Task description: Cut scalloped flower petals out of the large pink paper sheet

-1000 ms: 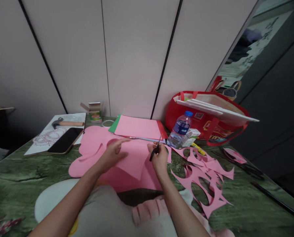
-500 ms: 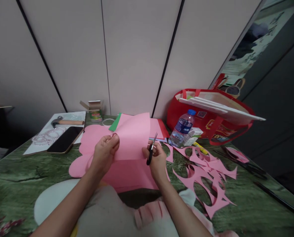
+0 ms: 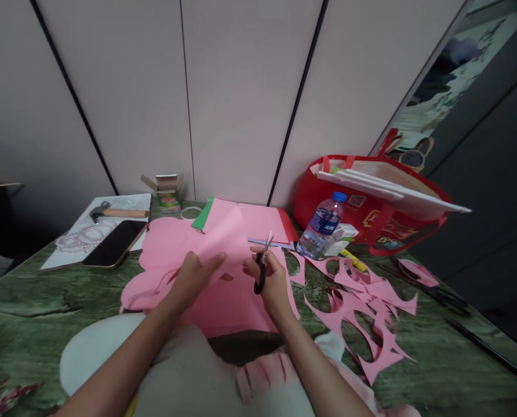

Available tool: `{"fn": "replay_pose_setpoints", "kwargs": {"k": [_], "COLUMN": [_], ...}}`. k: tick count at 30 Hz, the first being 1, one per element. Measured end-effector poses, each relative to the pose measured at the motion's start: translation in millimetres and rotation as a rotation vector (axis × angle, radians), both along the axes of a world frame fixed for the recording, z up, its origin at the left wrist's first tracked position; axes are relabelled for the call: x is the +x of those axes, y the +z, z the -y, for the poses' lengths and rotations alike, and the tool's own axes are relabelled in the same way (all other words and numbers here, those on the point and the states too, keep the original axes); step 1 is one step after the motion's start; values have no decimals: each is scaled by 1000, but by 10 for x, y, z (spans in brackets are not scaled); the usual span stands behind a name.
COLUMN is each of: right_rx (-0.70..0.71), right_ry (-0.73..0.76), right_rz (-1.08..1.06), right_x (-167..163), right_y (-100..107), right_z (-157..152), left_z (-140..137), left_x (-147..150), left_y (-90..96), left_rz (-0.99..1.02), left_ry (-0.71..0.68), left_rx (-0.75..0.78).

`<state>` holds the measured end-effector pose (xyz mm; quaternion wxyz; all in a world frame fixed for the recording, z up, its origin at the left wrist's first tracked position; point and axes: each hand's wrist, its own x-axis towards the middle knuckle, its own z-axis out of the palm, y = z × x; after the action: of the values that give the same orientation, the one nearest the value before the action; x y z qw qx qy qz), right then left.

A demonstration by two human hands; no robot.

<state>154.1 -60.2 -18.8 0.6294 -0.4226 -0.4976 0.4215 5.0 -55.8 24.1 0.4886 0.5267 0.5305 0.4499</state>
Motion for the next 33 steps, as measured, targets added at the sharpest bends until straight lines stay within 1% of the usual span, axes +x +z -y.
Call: {"fn": "replay_pose_setpoints", "kwargs": {"k": [3, 5, 8, 11, 17, 21, 23, 26, 30, 33], "right_rx": [-40, -68, -139, -177, -86, -26, -27, -46, -13, -14], "right_ry": [164, 282, 449, 560, 566, 541, 521, 495, 480, 484], "right_rz": [29, 53, 57, 29, -65, -18, 14, 20, -1, -26], "right_x": [-47, -78, -105, -112, -116, -104, -96, -93, -105, -121], "right_y": [0, 6, 17, 24, 34, 76, 91, 85, 51, 34], "right_z": [46, 96, 165, 195, 202, 221, 226, 221, 202, 199], "left_z": [-3, 5, 24, 39, 57, 81, 92, 103, 114, 118], "left_x": [-53, -74, -62, -24, -6, -15, -9, 13, 42, 46], "left_y": [62, 91, 96, 61, -22, -20, -14, -7, -12, -28], "left_rz": [-37, -23, 21, 73, 48, -22, -83, -153, -205, -227], "left_ry": [136, 184, 152, 74, 49, -7, -3, 12, 32, 67], "left_rx": [104, 198, 272, 274, 268, 218, 219, 272, 378, 406]}}
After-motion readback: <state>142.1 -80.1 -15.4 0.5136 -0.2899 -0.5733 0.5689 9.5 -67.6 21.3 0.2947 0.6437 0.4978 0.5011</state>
